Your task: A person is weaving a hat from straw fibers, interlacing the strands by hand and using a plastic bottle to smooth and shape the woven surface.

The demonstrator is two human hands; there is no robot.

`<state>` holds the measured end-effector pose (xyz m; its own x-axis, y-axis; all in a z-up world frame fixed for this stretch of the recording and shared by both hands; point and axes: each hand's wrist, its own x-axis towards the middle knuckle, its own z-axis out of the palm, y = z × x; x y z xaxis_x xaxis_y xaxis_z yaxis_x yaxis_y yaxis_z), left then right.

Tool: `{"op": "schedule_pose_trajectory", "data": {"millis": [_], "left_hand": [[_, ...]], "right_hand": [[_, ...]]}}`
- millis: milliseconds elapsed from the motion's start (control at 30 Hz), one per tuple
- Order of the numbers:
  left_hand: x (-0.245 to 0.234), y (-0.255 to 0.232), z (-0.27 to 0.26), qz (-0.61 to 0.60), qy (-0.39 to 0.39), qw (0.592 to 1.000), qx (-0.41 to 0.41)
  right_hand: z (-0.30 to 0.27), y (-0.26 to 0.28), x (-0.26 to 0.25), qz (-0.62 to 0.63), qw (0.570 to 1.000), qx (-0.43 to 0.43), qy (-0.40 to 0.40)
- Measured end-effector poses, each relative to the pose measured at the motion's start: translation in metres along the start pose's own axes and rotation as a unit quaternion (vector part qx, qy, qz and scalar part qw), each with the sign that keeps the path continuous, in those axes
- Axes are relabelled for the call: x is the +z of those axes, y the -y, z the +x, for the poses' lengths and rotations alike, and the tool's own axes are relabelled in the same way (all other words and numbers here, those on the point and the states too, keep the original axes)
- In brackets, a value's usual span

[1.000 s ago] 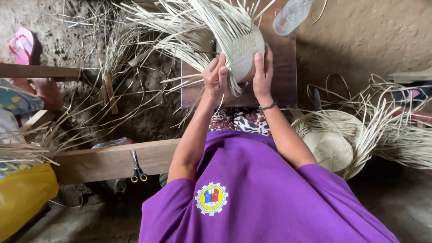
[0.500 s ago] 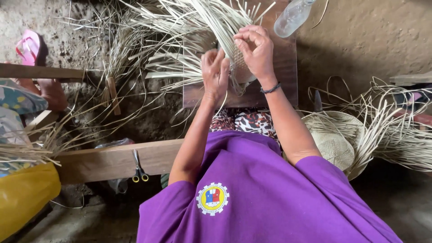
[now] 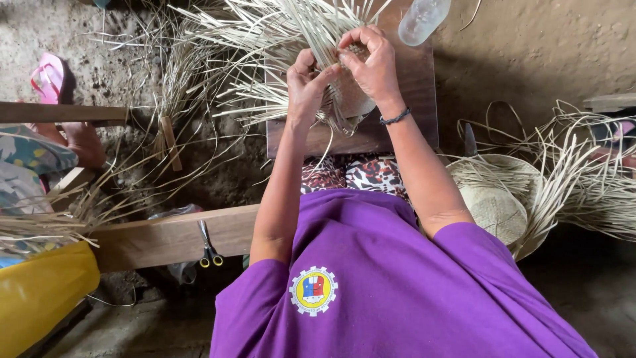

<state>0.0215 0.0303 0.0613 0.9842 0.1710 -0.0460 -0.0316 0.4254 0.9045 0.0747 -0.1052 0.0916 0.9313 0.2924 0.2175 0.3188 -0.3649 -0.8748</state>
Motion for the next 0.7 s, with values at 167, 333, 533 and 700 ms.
{"op": "schedule_pose_trajectory", "data": {"millis": [167, 333, 533, 700], "left_hand": [[-0.005, 0.0, 0.005, 0.322, 0.027, 0.942, 0.092], [0.005, -0.032, -0.004, 0.522, 0.108, 0.806, 0.258], [0.015, -0.023, -0.028, 0.696, 0.178, 0.636, 0.283], [0.016, -0.051, -0.057, 0.71, 0.291, 0.542, 0.342]], "right_hand": [[0.004, -0.021, 0.001, 0.015, 0.998, -0.048, 0.039], [0.004, -0.022, -0.005, 0.094, 0.992, -0.027, 0.076], [0.006, -0.019, -0.006, 0.047, 0.997, -0.008, 0.06], [0.004, -0.017, -0.008, 0.036, 0.997, -0.035, 0.059]]}}
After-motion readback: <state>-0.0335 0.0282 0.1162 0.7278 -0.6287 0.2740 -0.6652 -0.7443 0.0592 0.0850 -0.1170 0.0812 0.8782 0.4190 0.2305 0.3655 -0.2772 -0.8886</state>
